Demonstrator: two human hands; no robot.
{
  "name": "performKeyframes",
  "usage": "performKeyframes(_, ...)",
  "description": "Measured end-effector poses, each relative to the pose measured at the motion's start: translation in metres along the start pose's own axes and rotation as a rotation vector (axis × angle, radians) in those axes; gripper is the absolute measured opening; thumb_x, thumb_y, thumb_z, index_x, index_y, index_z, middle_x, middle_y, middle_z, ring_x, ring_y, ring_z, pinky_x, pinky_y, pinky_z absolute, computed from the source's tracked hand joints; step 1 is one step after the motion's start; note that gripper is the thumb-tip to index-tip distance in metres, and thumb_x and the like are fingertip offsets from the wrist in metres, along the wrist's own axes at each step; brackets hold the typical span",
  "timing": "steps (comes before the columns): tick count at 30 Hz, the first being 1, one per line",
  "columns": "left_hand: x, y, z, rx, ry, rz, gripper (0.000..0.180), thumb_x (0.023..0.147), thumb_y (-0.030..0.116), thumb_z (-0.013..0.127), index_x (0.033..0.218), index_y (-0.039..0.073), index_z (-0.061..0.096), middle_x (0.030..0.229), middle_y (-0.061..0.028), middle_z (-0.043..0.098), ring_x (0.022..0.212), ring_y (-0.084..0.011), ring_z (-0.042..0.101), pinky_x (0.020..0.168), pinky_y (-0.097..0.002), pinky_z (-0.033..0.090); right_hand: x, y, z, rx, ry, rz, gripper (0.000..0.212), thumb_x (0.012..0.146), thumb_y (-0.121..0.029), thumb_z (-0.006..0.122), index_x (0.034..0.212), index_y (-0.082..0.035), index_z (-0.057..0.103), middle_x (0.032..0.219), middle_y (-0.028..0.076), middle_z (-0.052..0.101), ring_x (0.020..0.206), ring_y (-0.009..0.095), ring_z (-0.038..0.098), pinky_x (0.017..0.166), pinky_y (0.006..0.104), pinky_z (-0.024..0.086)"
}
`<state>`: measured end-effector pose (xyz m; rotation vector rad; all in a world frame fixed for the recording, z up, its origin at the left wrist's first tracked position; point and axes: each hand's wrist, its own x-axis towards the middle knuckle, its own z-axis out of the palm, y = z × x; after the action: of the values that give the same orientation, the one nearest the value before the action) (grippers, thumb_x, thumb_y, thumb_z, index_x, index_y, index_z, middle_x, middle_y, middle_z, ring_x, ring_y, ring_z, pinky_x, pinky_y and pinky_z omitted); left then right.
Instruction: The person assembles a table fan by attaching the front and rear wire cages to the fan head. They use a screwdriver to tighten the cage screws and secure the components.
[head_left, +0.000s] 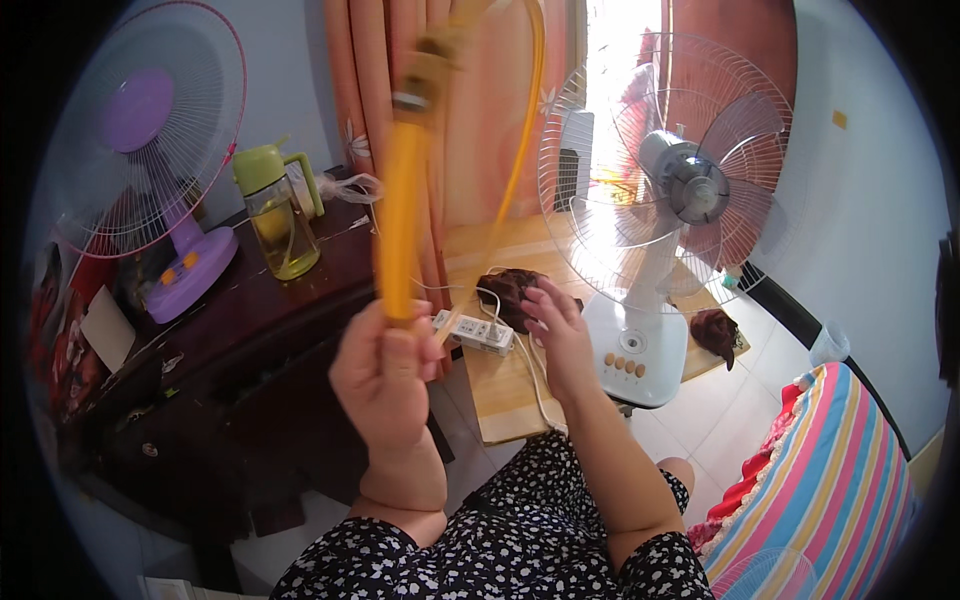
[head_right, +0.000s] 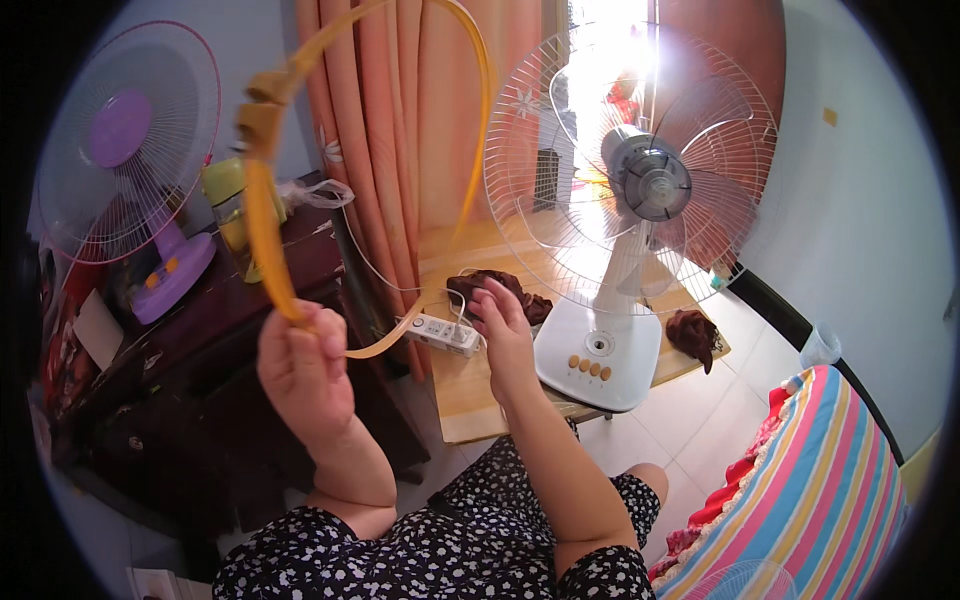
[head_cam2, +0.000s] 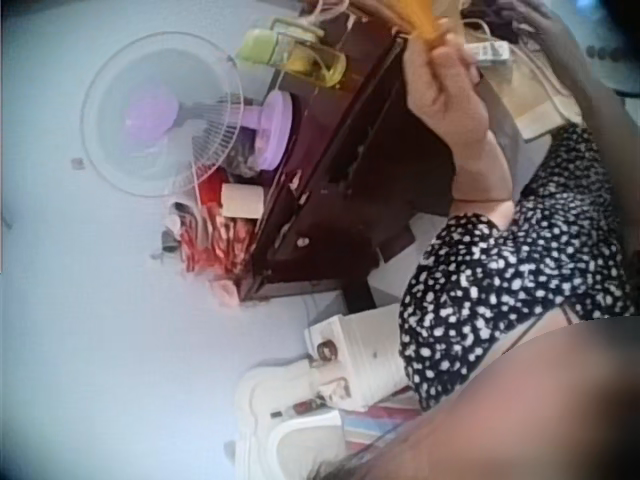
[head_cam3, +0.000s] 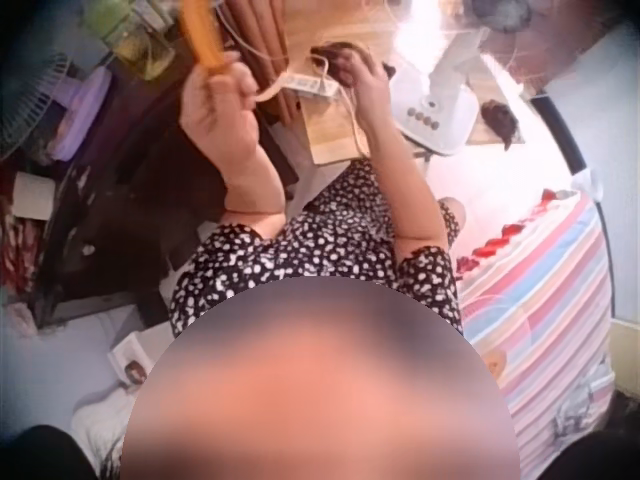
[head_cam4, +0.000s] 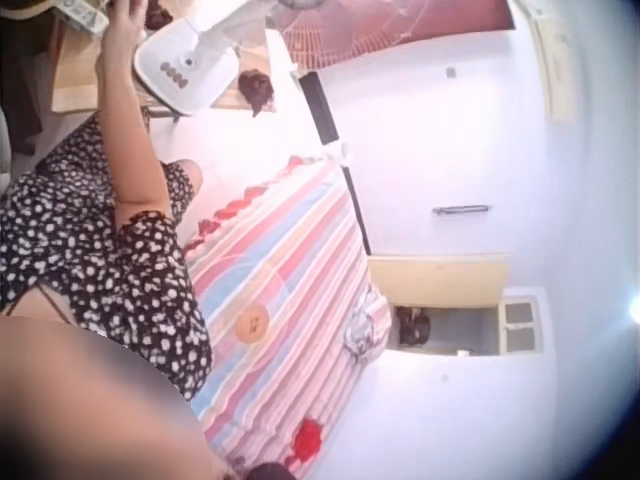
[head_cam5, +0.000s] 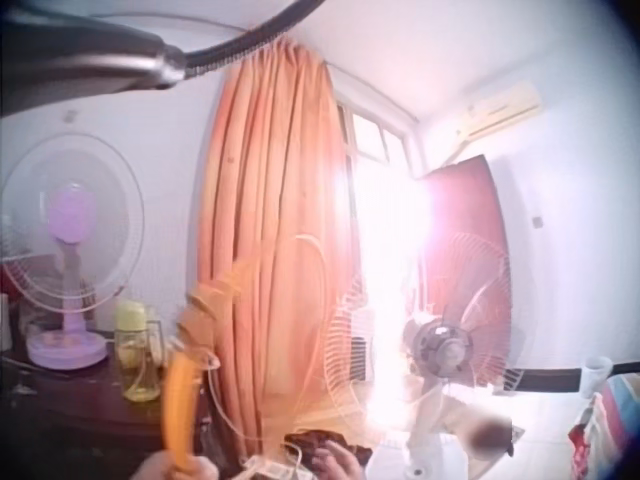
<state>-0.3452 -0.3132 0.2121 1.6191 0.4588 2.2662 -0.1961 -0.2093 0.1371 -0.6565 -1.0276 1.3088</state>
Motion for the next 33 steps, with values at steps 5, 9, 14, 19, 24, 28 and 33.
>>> performKeyframes(5,-0.003,-0.003,0.022,0.415,-0.241,0.217,0.015,0.083,0.009,0.059,0.095,0.0,0.063,0.069,-0.0041,0.058,0.057,-0.0125,0.051,0.055,-0.0254,0.039,-0.037,-0.097,0.0,0.259,-0.212,-0.238,0.048,0.097,-0.038,0.034,0.129,-0.002,0.039,0.121,0.012,0.049,0.105,0.021,0.052,0.09,0.0333,0.043)
performKeyframes(9,-0.006,-0.006,0.044,0.566,-0.469,0.496,0.021,0.07,0.005,0.061,0.091,0.006,0.066,0.071,-0.0017,0.061,0.06,-0.0159,0.054,0.059,-0.0294,0.037,-0.069,-0.147,-0.024,0.424,-0.383,-0.381,0.066,0.094,-0.051,0.029,0.137,-0.001,0.026,0.129,0.019,0.044,0.116,0.03,0.047,0.096,0.0421,0.04)
performKeyframes(14,-0.017,-0.018,0.071,0.613,-0.641,0.621,0.023,0.07,0.008,0.058,0.091,0.01,0.066,0.075,0.0027,0.058,0.064,-0.0115,0.053,0.063,-0.0269,0.035,-0.099,-0.17,-0.068,0.465,-0.448,-0.496,0.058,0.097,-0.038,0.033,0.139,0.001,0.022,0.119,0.015,0.052,0.097,0.023,0.056,0.085,0.038,0.045)
performKeyframes(19,-0.03,-0.036,0.096,0.612,-0.69,0.677,0.02,0.072,0.012,0.058,0.091,0.014,0.063,0.078,0.0054,0.055,0.072,-0.0102,0.054,0.084,-0.0323,0.035,-0.123,-0.179,-0.102,0.239,0.074,-0.632,0.042,0.096,-0.021,0.042,0.131,0.001,0.036,0.085,0.003,0.053,0.071,0.008,0.051,0.067,0.0229,0.045)
performKeyframes(24,-0.03,-0.059,0.103,0.702,-0.655,0.684,0.016,0.071,0.01,0.059,0.084,0.015,0.065,0.078,0.0057,0.057,0.078,-0.0118,0.054,0.1,-0.0411,0.023,-0.132,-0.184,-0.156,0.277,0.334,-0.691,0.033,0.094,-0.016,0.047,0.123,0.001,0.043,0.08,0.001,0.049,0.062,0.005,0.045,0.054,0.0192,0.039)
performKeyframes(28,-0.033,-0.079,0.095,0.773,-0.552,0.665,0.016,0.071,0.007,0.059,0.082,0.016,0.066,0.079,0.0058,0.058,0.081,-0.0119,0.054,0.107,-0.0425,0.014,-0.128,-0.177,-0.183,0.491,0.501,-0.737,0.033,0.094,-0.026,0.049,0.115,-0.001,0.048,0.065,-0.002,0.034,0.051,0.005,0.028,0.042,0.0181,0.025)
performKeyframes(33,-0.041,-0.092,0.085,0.836,-0.448,0.697,0.013,0.075,0.014,0.062,0.083,0.02,0.07,0.109,0.0031,0.057,0.111,-0.0179,0.044,0.108,-0.0442,0.012,-0.111,-0.158,-0.183,0.518,0.597,-0.745,0.029,0.094,-0.03,0.047,0.104,-0.003,0.048,0.063,-0.002,0.03,0.048,0.006,0.023,0.039,0.0188,0.02)
